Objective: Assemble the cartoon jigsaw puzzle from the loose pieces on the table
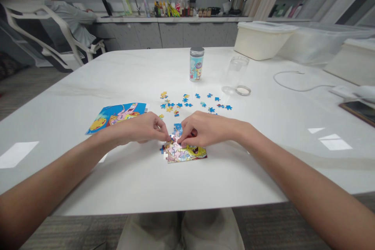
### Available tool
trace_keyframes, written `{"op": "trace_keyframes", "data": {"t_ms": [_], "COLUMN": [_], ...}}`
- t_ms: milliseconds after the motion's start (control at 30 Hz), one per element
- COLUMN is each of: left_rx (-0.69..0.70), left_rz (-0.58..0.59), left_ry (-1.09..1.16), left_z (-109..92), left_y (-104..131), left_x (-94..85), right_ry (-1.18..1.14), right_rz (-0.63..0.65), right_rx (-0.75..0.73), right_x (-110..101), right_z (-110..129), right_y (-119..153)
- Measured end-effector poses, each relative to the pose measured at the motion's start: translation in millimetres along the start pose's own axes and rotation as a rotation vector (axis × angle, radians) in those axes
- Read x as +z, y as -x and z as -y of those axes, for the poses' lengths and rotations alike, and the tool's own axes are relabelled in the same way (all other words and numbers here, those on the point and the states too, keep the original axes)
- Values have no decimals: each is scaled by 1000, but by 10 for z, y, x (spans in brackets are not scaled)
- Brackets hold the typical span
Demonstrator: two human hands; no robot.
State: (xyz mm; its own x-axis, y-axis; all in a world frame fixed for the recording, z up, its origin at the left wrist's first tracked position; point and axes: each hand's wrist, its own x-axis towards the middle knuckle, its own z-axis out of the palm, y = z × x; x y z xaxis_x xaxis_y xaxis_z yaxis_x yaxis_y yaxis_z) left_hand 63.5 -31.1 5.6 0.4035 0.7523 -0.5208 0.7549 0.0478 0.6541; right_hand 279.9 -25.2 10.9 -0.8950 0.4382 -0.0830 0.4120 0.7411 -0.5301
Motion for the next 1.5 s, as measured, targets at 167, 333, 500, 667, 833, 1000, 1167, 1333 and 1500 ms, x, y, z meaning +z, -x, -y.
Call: {"op": "trace_keyframes", "data": {"t_ms": [167, 333, 500, 667, 833, 1000, 1167, 1333, 1500], "left_rx": [9, 12, 15, 39, 46, 60, 56, 48, 45], "left_rz": [-27, -33, -2, -20, -29, -38, -58, -59, -44], "left_ry": [-43, -82, -87, -134, -166, -189, -211, -229, -225], "left_z": [-11, -25, -25, -51, -73, -68, -77, -58, -44], "left_y": [7, 28, 27, 31, 46, 53, 67, 58, 40], "left_x": [3, 8, -3, -1, 7, 10, 13, 13, 16], "right_ry": [-7, -15, -20, -15, -23, -38, -33, -29, -28], "right_rz": [10, 19, 33, 43, 48, 57, 60, 53, 59], "right_rx": [12, 18, 11, 14, 15, 30, 39, 33, 27], "right_x": [-8, -11, -21, -28, -27, -36, -40, -29, -28], "right_z": [12, 11, 10, 9, 2, 19, 25, 5, 0], "right_y": [-2, -6, 3, 1, 5, 7, 2, 7, 11]}}
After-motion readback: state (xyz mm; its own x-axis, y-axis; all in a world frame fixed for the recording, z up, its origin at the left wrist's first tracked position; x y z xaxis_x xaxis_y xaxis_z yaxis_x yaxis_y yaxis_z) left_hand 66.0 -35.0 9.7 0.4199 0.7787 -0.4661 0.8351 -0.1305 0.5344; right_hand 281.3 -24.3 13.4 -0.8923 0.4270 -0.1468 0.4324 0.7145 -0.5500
